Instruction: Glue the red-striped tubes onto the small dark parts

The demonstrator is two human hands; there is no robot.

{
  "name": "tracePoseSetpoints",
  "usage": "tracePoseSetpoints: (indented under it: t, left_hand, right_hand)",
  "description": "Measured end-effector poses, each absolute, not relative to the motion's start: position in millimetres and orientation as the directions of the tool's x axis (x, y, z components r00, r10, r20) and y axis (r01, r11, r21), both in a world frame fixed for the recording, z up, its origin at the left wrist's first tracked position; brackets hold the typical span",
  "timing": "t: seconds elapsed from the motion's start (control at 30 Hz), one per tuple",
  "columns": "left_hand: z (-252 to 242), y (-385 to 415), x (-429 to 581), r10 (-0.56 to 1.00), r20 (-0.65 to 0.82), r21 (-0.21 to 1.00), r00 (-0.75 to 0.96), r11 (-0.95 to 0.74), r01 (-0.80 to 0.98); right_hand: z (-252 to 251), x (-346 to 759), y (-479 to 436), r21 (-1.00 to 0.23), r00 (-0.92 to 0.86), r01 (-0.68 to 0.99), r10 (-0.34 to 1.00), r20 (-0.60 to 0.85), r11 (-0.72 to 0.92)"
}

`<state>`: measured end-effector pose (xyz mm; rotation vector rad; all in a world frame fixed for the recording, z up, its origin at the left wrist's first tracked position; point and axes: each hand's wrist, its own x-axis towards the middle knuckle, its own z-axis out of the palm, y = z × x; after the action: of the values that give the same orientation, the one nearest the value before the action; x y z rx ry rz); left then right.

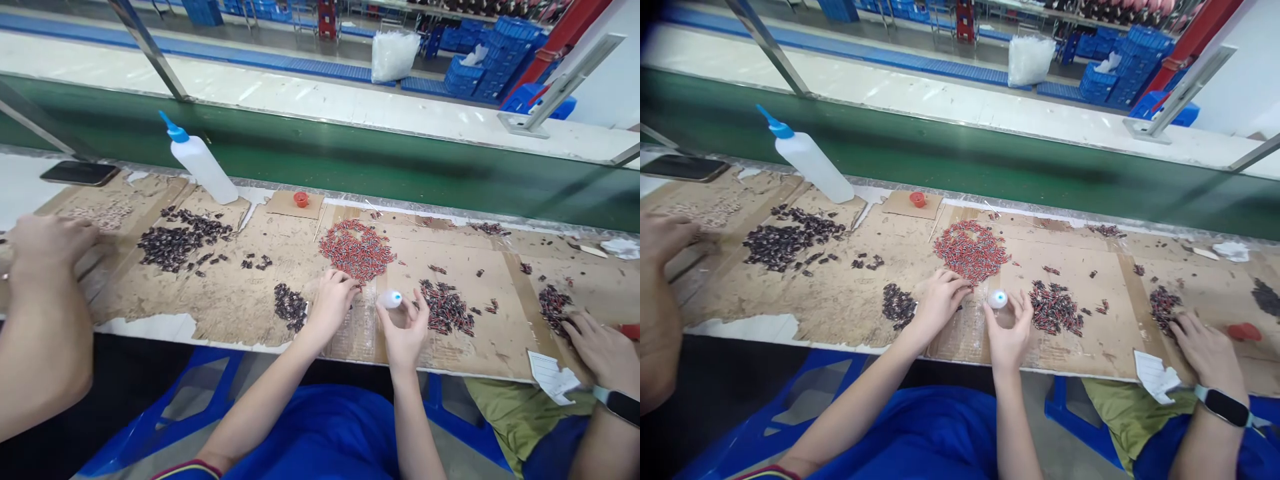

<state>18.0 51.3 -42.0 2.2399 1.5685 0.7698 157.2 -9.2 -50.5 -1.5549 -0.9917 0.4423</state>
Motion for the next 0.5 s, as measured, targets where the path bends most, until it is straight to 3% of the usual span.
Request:
tracePoseSetpoints:
  t: [0.13,0.23,0.33,0.5]
  left_hand:
    - [-47,55,18,0.913,0.297,0.519,0.281,-0.401,0.755]
    - [-42,52,13,0.894,0.379,0.573,0.238,-0.429,0.698]
    - [-27,40,8,0.888,0.432,0.706,0.159,-0.443,0.553]
    - [-9,6,7,0.955,0.252,0.919,0.153,-0.286,0.273]
  right_hand:
    - [-47,157,-24,-0.800,0.562,0.536,0.594,0.576,0.269]
    - [-44,155,-36,-0.707,0.441,0.621,0.595,0.671,0.337]
    - [-42,146,-42,-0.752,0.358,0.570,0.724,0.589,0.331]
    - [-46,125,-40,-0.972,0.448,0.189,0.868,0.213,0.141]
